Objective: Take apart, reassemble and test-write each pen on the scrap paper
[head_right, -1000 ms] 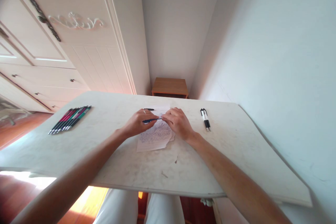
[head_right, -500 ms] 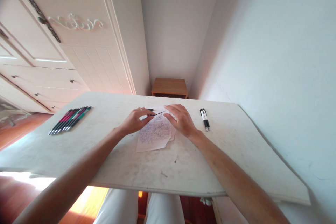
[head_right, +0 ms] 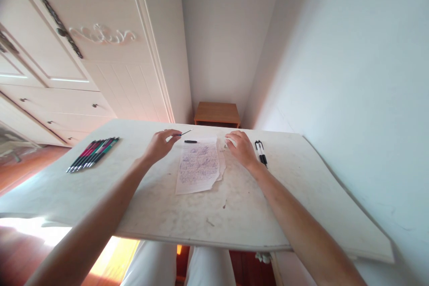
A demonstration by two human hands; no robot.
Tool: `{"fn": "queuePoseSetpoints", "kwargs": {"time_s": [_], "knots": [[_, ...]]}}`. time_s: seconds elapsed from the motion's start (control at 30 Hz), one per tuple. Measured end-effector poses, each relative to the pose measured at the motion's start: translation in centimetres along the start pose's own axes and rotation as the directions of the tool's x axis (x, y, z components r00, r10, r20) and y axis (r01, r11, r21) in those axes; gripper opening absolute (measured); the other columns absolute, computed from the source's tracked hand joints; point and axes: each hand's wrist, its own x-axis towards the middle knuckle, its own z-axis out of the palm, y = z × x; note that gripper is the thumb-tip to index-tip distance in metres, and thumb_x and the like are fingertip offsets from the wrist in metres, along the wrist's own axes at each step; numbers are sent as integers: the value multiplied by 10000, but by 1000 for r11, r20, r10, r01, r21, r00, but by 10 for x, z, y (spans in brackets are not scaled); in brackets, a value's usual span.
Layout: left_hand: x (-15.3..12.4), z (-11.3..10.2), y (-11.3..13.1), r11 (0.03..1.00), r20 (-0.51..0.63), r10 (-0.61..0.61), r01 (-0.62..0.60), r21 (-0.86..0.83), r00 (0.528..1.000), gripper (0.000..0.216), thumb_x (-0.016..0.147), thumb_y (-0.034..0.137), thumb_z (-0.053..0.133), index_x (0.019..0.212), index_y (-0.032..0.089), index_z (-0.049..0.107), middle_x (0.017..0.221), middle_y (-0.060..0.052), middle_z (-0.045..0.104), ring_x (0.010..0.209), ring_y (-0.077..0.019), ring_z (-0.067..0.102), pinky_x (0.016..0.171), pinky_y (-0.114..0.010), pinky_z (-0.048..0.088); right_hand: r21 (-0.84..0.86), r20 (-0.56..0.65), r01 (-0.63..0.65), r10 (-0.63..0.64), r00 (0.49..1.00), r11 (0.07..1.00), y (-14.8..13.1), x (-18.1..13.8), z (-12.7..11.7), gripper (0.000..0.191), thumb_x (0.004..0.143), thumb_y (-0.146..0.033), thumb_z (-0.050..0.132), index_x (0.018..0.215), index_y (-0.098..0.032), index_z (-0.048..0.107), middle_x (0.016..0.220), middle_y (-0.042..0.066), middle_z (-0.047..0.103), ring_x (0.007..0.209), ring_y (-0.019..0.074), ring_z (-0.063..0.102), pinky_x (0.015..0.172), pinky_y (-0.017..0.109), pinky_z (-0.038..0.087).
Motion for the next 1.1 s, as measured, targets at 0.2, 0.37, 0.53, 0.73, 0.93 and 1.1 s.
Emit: {"fn": "queuePoseSetpoints", "kwargs": {"time_s": [0.2,0.37,0.53,0.73,0.93,1.1], "knots": [[1,0,-10,997,57,17,-22,76,998,233,887,237,509,973,221,725,970,-46,746,926,-227,669,868,-354,498,-72,154,152,-140,978,986,-4,-2,-1,137,861,-288,639,874,-241,767,1151,108,625,1110,280,563,972,486,460],[0,3,-8,994,60,78,-82,74,995,217,881,219,523,961,220,724,944,-45,750,897,-223,673,834,-358,502,-150,237,202,-163,958,968,-4,-5,3,64,811,-217,707,813,-240,767,1216,112,618,1122,299,563,939,537,465],[0,3,-4,990,69,113,-118,75,991,196,884,201,545,964,223,723,933,-43,750,878,-218,668,822,-358,491,-120,249,184,-150,957,976,-2,-6,5,98,819,-168,685,789,-230,754,1187,113,639,1106,290,573,916,535,466],[-2,4,5,985,84,151,-157,72,985,194,907,218,538,985,210,715,954,-53,749,897,-229,657,840,-375,466,-141,289,188,-141,947,972,-6,-7,7,92,843,-150,653,790,-197,710,1211,119,630,1150,291,540,930,517,443],[-5,6,18,971,85,215,-222,88,973,190,928,244,530,993,205,704,959,-54,744,902,-227,650,837,-383,446,-68,174,183,-169,970,981,-18,-2,0,137,939,-214,517,893,-199,646,1141,113,659,1090,267,568,902,470,445],[-9,8,29,960,87,268,-274,63,959,184,931,273,547,1020,219,697,965,-53,738,920,-222,648,844,-377,440,104,44,97,-102,994,990,-33,0,-8,192,979,-321,449,997,-213,607,923,71,684,838,208,640,769,345,506]]}}
